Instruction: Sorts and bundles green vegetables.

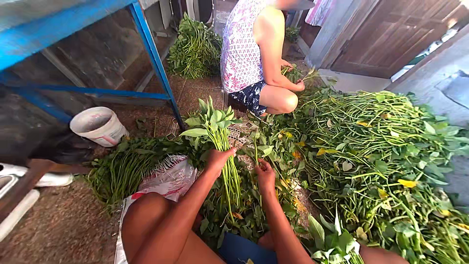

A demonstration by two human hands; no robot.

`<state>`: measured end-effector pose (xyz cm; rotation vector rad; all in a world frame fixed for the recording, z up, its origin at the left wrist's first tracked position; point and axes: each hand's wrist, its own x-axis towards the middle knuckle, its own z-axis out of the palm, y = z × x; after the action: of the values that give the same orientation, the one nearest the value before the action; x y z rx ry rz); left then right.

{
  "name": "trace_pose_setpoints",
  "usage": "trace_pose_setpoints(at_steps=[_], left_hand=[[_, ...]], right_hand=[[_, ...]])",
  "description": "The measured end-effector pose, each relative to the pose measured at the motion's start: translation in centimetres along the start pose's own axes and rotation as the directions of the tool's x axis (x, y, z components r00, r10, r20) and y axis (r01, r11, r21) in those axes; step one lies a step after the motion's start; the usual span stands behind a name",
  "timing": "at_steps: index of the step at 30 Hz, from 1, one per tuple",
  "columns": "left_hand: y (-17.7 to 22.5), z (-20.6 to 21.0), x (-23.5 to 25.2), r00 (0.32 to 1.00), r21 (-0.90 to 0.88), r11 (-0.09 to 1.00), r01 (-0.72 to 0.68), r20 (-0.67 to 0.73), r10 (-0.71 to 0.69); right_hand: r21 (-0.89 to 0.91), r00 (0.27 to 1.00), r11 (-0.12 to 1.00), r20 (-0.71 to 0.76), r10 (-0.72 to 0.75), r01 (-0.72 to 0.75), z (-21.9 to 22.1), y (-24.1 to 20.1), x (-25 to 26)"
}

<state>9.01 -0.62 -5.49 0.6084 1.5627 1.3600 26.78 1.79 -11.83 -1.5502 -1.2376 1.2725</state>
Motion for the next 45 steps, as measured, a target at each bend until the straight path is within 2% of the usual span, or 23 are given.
trace_pose_setpoints(at_steps=[3,6,9,11,14,18,21,24,28,30,32,33,35,36,38,39,41,43,45], left_hand=[[0.1,-0.2,0.2,0.999,-0.019,0.999,0.04,0.023,-0.04],[0.5,-0.8,0.5,0.993,-0.056,0.993,0.104,0.058,-0.101],[0.7,-1.8,0.7,0.987,-0.102,0.984,0.145,0.086,-0.137],[0.6,-2.3,0.7,0.984,-0.152,0.978,0.143,0.128,-0.124],[1.1,-2.7,0.4,0.986,-0.199,0.972,0.122,0.133,-0.096],[1.5,-3.2,0.0,0.993,-0.246,0.967,0.061,0.109,-0.035],[1.9,-3.7,-0.2,0.995,-0.253,0.965,0.064,0.084,-0.044],[2.6,-4.4,0.0,0.999,-0.244,0.969,0.036,-0.03,-0.045],[2.8,-6.1,0.5,0.983,-0.237,0.972,0.002,-0.18,-0.046],[2.6,-7.2,1.3,0.973,-0.249,0.968,-0.023,-0.23,-0.036],[2.4,-8.5,2.1,0.961,-0.236,0.97,-0.06,-0.276,-0.008],[2.2,-8.9,2.2,0.958,-0.214,0.974,-0.076,-0.285,0.012],[2.0,-8.8,1.7,0.956,-0.165,0.981,-0.101,-0.288,0.05],[1.9,-8.7,1.5,0.955,-0.15,0.983,-0.108,-0.29,0.06],[1.8,-8.4,1.4,0.951,-0.145,0.982,-0.121,-0.301,0.073],[1.7,-8.3,1.3,0.951,-0.149,0.981,-0.127,-0.298,0.078],[2.0,-7.9,1.4,0.953,-0.179,0.975,-0.134,-0.294,0.077],[2.1,-7.1,1.0,0.957,-0.209,0.971,-0.113,-0.287,0.05],[2.1,-6.3,0.7,0.963,-0.224,0.971,-0.083,-0.269,0.02]], right_hand=[[0.003,0.993,0.996,0.079,-0.091,0.091,1.9,-0.6,-3.2],[0.029,0.953,0.963,0.132,-0.271,0.269,3.2,-0.4,-5.5],[0.04,0.898,0.905,0.115,-0.425,0.424,3.7,0.0,-5.9],[0.021,0.867,0.88,0.158,-0.473,0.475,3.4,-0.3,-5.8],[-0.077,0.846,0.873,0.3,-0.44,0.481,2.8,-1.6,-5.8],[-0.204,0.809,0.864,0.497,-0.313,0.46,2.3,-4.2,-5.8],[-0.268,0.763,0.839,0.601,-0.238,0.473,2.0,-6.1,-5.9],[-0.286,0.736,0.802,0.625,-0.259,0.525,1.1,-6.4,-6.3],[-0.292,0.753,0.74,0.512,-0.413,0.605,-0.6,-3.8,-7.2],[-0.369,0.784,0.742,0.527,-0.328,0.559,-2.2,-2.7,-7.1],[-0.492,0.815,0.75,0.57,-0.106,0.441,-4.1,-1.6,-6.4],[-0.563,0.796,0.733,0.604,0.049,0.382,-5.0,-1.1,-5.6],[-0.685,0.689,0.648,0.646,0.328,0.334,-6.0,0.2,-4.2],[-0.732,0.657,0.593,0.632,0.41,0.335,-6.1,0.6,-4.0],[-0.788,0.678,0.535,0.574,0.458,0.306,-5.5,0.1,-4.2],[-0.774,0.717,0.567,0.563,0.411,0.283,-5.2,-0.6,-4.6],[-0.609,0.796,0.738,0.582,0.166,0.291,-4.0,-2.2,-5.4],[-0.368,0.798,0.856,0.597,-0.083,0.365,-2.4,-2.9,-6.2],[-0.292,0.762,0.835,0.613,-0.21,0.466,-1.0,-3.3,-6.5]])
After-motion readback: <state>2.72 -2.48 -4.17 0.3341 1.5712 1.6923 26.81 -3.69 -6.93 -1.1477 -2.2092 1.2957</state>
